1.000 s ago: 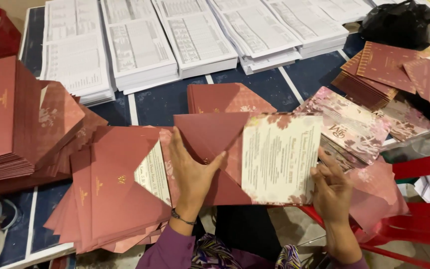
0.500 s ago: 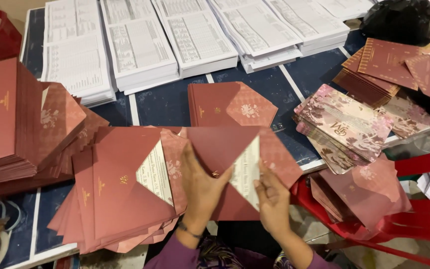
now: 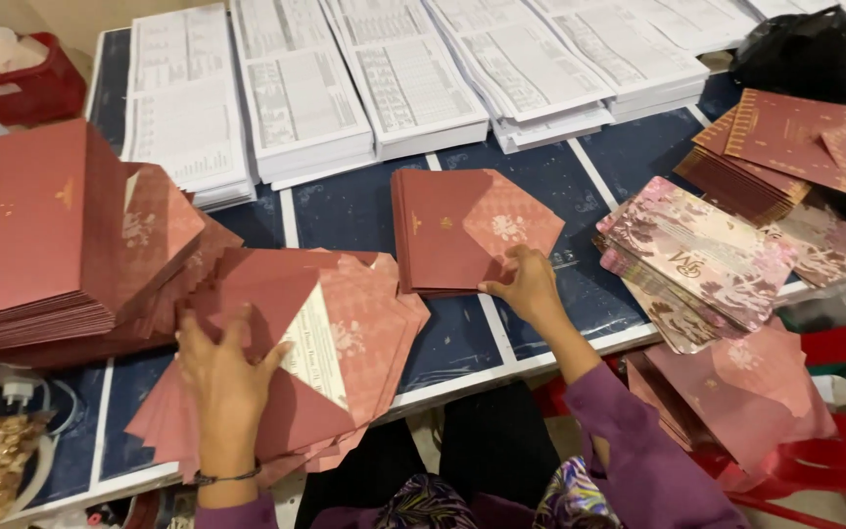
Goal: The person repeatedly inserts white printed papers into red envelopes and places the completed envelopes into a stack on the table. The hands handle the envelopes and papers one at a time throughout the clip.
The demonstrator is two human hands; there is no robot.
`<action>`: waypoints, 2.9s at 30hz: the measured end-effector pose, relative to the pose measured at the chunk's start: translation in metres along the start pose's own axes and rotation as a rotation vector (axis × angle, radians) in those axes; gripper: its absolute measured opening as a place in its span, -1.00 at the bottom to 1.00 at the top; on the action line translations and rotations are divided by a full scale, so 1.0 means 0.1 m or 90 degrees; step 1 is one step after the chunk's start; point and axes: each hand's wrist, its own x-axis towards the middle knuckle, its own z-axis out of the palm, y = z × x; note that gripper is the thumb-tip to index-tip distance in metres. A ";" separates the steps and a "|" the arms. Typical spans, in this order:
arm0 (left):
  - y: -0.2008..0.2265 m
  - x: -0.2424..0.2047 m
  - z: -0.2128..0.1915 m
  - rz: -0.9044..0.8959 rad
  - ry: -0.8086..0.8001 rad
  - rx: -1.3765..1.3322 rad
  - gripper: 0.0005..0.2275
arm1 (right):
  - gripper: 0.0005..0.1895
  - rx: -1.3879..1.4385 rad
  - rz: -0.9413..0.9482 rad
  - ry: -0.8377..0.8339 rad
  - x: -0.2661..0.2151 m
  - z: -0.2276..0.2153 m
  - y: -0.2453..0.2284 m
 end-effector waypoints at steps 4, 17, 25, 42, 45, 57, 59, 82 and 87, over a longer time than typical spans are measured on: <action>-0.06 -0.07 0.13 0.011 -0.030 0.061 -0.31 | -0.43 0.073 0.087 -0.048 0.08 0.13 0.20; 1.58 -0.40 0.25 0.074 -0.111 -0.274 0.10 | -0.80 0.019 -0.259 -0.291 -1.72 -0.44 -0.95; 1.36 -0.34 0.31 0.001 -0.015 -0.358 0.14 | -0.64 0.034 -0.091 -0.005 -0.97 -1.91 -0.51; 1.33 -0.29 0.12 -0.104 -0.067 -0.337 0.06 | -0.01 -0.390 0.096 -0.059 -0.37 -2.19 0.76; 1.35 -0.29 0.12 -0.085 -0.055 -0.339 0.04 | -0.31 -0.431 0.064 -0.059 -0.39 -2.14 0.93; 1.47 -0.33 0.46 0.019 0.008 -0.323 0.07 | -0.75 -0.238 -0.277 0.455 -1.47 -2.11 -0.19; 1.62 -0.35 0.35 -0.028 -0.080 -0.340 0.09 | -0.45 -0.106 -0.350 0.443 -1.50 -1.90 -0.07; 1.51 -0.34 0.56 0.135 0.092 -0.391 0.18 | -0.36 0.486 -0.040 0.197 -1.38 -0.94 -0.17; 1.55 -0.43 0.57 0.119 0.067 -0.397 0.17 | -0.36 0.454 -0.030 0.183 -1.45 -0.72 -0.58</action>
